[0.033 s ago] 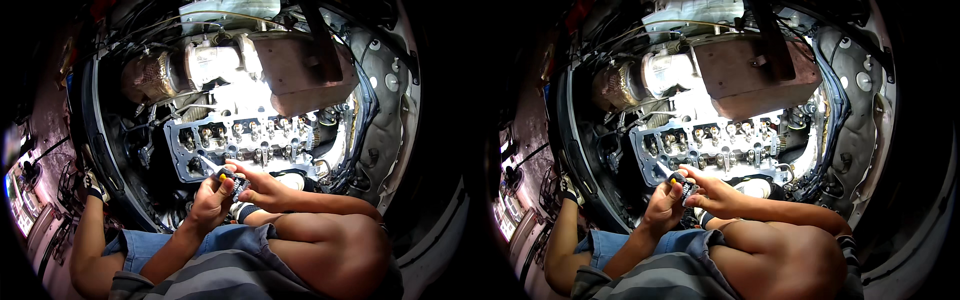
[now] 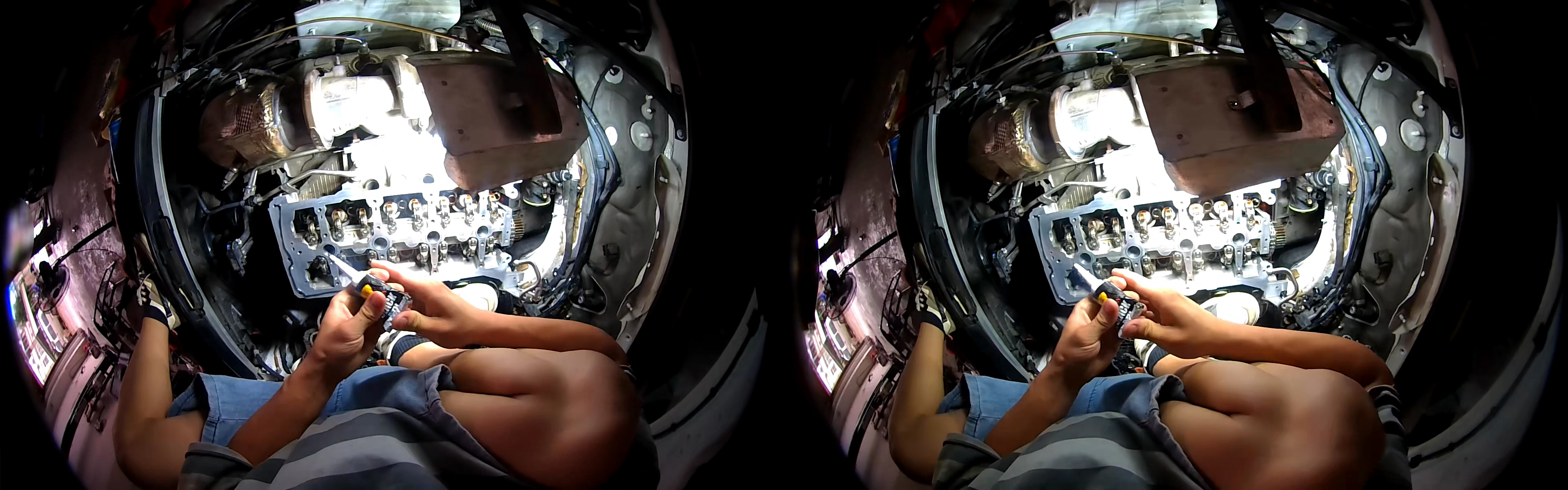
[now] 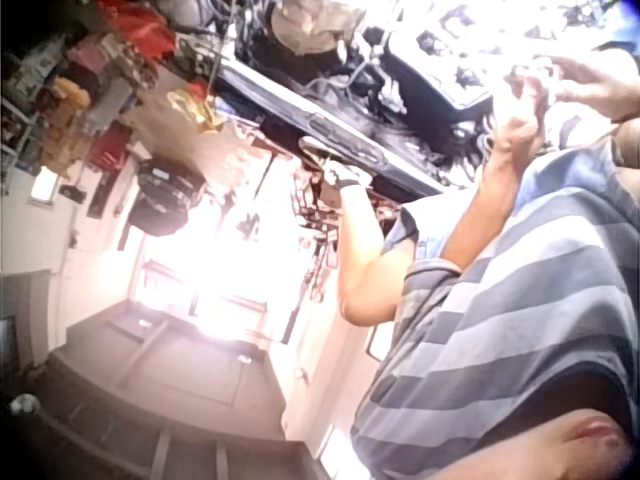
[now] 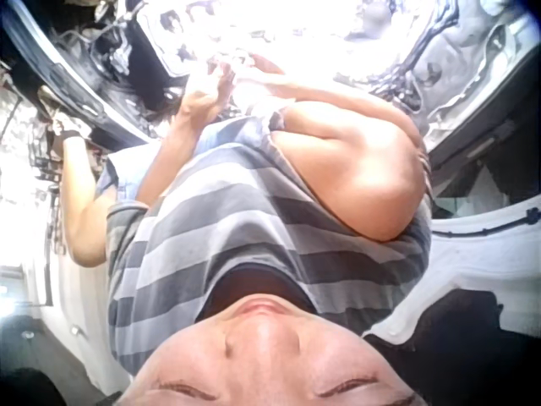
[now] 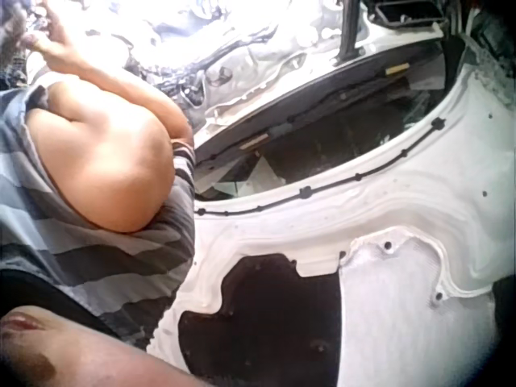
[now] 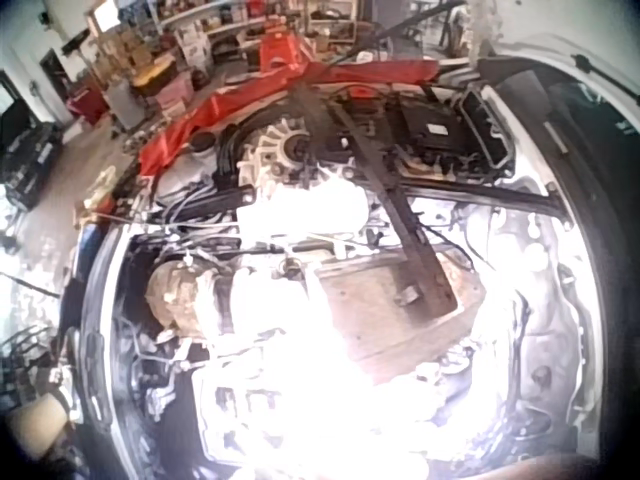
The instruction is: The person applies a line of sealant from a tube onto the mating surfaces of an engine cylinder head cover and then onto the cylinder head itself inside the engine bay.
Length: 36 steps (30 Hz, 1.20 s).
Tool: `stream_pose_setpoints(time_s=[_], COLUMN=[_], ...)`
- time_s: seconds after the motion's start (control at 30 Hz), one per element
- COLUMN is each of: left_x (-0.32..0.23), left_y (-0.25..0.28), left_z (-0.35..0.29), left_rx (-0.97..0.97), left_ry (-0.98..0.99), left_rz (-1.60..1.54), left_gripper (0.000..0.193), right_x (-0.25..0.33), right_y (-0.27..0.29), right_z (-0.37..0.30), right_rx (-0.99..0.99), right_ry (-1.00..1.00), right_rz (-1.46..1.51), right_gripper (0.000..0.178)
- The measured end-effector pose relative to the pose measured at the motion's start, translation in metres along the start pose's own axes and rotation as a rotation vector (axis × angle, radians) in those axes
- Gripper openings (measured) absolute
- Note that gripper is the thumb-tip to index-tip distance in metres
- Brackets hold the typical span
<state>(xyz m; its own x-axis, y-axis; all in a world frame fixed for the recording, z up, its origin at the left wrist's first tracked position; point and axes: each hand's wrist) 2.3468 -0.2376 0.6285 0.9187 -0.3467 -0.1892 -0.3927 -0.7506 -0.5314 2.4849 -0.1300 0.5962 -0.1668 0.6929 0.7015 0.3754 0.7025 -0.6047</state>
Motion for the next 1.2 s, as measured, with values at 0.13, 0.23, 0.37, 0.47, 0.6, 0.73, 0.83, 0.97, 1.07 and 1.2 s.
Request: stream_pose_setpoints(time_s=[0.13, 0.23, 0.37, 0.47, 0.6, 0.73, 0.83, 0.97, 1.07, 1.2], left_x=[0.008, 0.015, 0.012, 0.016, 0.018, 0.014, 0.005, 0.015, 0.002, 0.016], left_y=[0.004, -0.008, -0.008, -0.016, -0.023, -0.035, -0.033, -0.009, -0.017, -0.028], left_z=[0.003, 0.017, 0.014, 0.013, 0.009, 0.004, 0.002, 0.017, 0.044, 0.103], left_rx=[-0.001, 0.089, -0.035, -0.074, -0.095, 0.013, 0.010, 0.057, 0.011, -0.103], left_ry=[-0.041, -0.001, -0.282, -0.358, -0.417, -0.393, -0.281, -0.267, -0.181, -0.101], left_rz=[0.088, 0.076, 0.269, 0.450, 0.800, 0.808, 0.724, 0.857, 0.796, 0.438], left_gripper=[0.030, 0.025, 0.028, 0.035, 0.045, 0.048, 0.048, 0.047, 0.045, 0.028], right_x=[0.005, 0.017, 0.001, -0.001, 0.017, 0.016, 0.035, 0.002, -0.005, -0.013], right_y=[-0.002, 0.009, 0.005, 0.020, 0.025, 0.045, 0.034, 0.029, 0.032, 0.038], right_z=[-0.001, -0.021, -0.006, -0.016, -0.031, -0.054, -0.048, -0.047, -0.058, -0.083], right_rx=[-0.052, -0.134, -0.140, -0.047, -0.063, -0.061, -0.117, -0.190, -0.448, -0.563], right_ry=[-0.118, -0.193, -0.191, -0.170, -0.147, -0.099, -0.072, -0.147, -0.028, 0.115], right_rz=[0.123, 0.080, 0.362, 0.148, 0.178, 0.179, 0.145, 0.186, 0.366, 0.490], right_gripper=[0.061, 0.060, 0.062, 0.033, 0.028, 0.029, 0.031, 0.021, 0.025, 0.033])
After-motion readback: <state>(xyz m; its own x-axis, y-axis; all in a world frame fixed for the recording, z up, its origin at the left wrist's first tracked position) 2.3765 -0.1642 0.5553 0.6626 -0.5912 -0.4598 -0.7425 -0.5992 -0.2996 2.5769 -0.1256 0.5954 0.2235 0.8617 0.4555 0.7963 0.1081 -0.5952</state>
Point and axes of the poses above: each hand's wrist, its own z-axis towards the middle knuckle, its own y-axis out of the back of the hand, x = y × z
